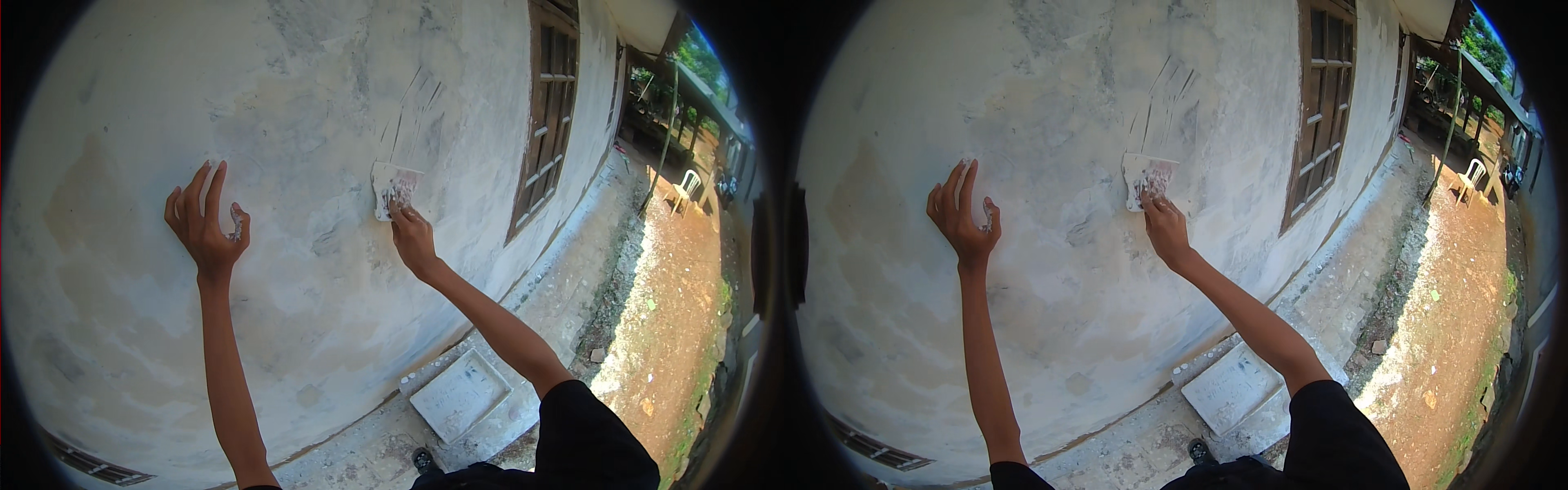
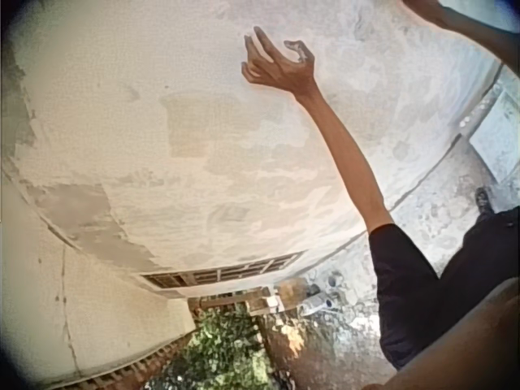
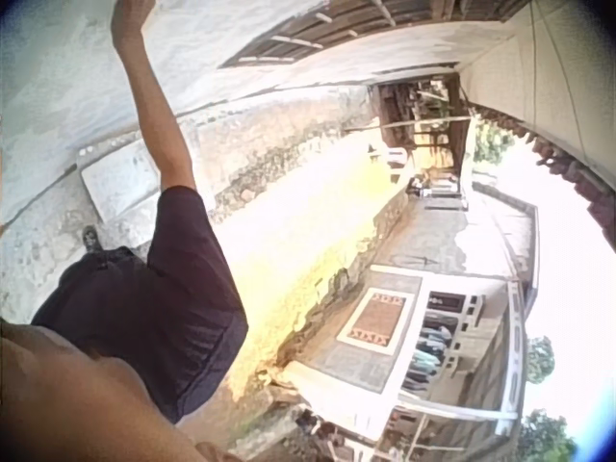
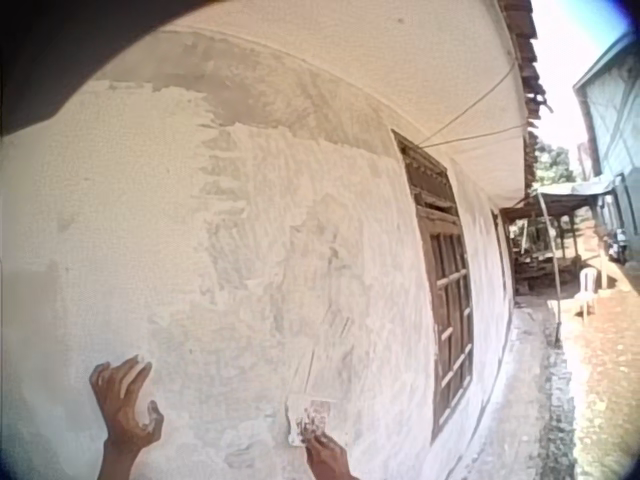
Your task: The person applies and smooths wall putty onto an exterior building wall using a putty knife.
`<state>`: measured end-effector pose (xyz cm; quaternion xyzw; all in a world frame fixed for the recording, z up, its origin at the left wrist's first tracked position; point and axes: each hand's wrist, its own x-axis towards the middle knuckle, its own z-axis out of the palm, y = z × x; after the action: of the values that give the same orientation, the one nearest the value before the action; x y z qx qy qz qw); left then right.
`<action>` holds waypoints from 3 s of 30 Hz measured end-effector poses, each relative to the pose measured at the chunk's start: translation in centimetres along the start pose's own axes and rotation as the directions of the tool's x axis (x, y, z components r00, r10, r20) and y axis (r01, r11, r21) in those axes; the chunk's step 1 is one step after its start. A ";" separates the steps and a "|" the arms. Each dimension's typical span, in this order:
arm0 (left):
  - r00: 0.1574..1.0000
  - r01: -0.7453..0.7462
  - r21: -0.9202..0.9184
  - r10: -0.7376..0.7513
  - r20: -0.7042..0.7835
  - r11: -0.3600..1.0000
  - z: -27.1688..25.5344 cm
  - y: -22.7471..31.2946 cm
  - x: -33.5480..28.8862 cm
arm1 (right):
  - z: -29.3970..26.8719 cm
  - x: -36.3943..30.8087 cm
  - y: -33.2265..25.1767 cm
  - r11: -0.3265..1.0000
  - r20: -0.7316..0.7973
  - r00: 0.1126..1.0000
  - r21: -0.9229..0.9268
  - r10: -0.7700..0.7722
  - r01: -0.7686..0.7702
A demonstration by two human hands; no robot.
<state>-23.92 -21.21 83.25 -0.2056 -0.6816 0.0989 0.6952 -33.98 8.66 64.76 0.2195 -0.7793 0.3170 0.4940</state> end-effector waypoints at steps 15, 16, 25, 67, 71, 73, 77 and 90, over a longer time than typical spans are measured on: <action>1.000 0.009 0.018 -0.009 0.020 1.000 0.1 0.0 0.1 | -11.8 20.0 3.8 0.980 -0.202 0.959 -0.035 -0.201 0.198; 1.000 0.015 0.021 -0.016 0.018 1.000 0.1 0.2 0.1 | -13.7 23.2 3.0 0.982 -0.298 0.938 0.003 -0.178 0.187; 0.999 -0.004 0.059 0.002 0.032 0.998 -0.3 -0.2 0.0 | -5.6 12.3 3.5 0.957 -0.151 0.945 -0.048 -0.289 0.285; 0.998 -0.003 0.099 -0.003 0.061 0.995 0.3 0.5 0.2 | -14.6 26.1 -1.2 0.989 -0.079 0.986 -0.017 -0.145 0.144; 0.998 0.000 0.108 -0.007 0.064 0.994 0.0 0.2 0.0 | -17.4 27.7 -3.6 0.972 -0.395 0.900 0.064 -0.185 0.228; 0.998 -0.004 0.110 -0.004 0.069 0.994 0.1 0.3 0.1 | -15.2 25.8 -3.3 0.967 -0.404 0.881 -0.035 -0.245 0.253; 0.998 -0.008 0.114 0.000 0.069 0.993 -0.2 -0.1 0.0 | -5.7 16.5 -2.3 0.951 -0.085 0.958 -0.169 -0.274 0.257; 0.997 -0.002 0.108 -0.006 0.078 0.994 0.1 0.2 0.0 | -5.4 -7.3 -1.6 0.958 0.681 0.724 0.265 -0.106 -0.109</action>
<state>-23.99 -21.00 83.16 -0.1630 -0.7021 0.1429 0.6783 -26.51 11.63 60.24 0.3898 -0.8525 0.3223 0.1318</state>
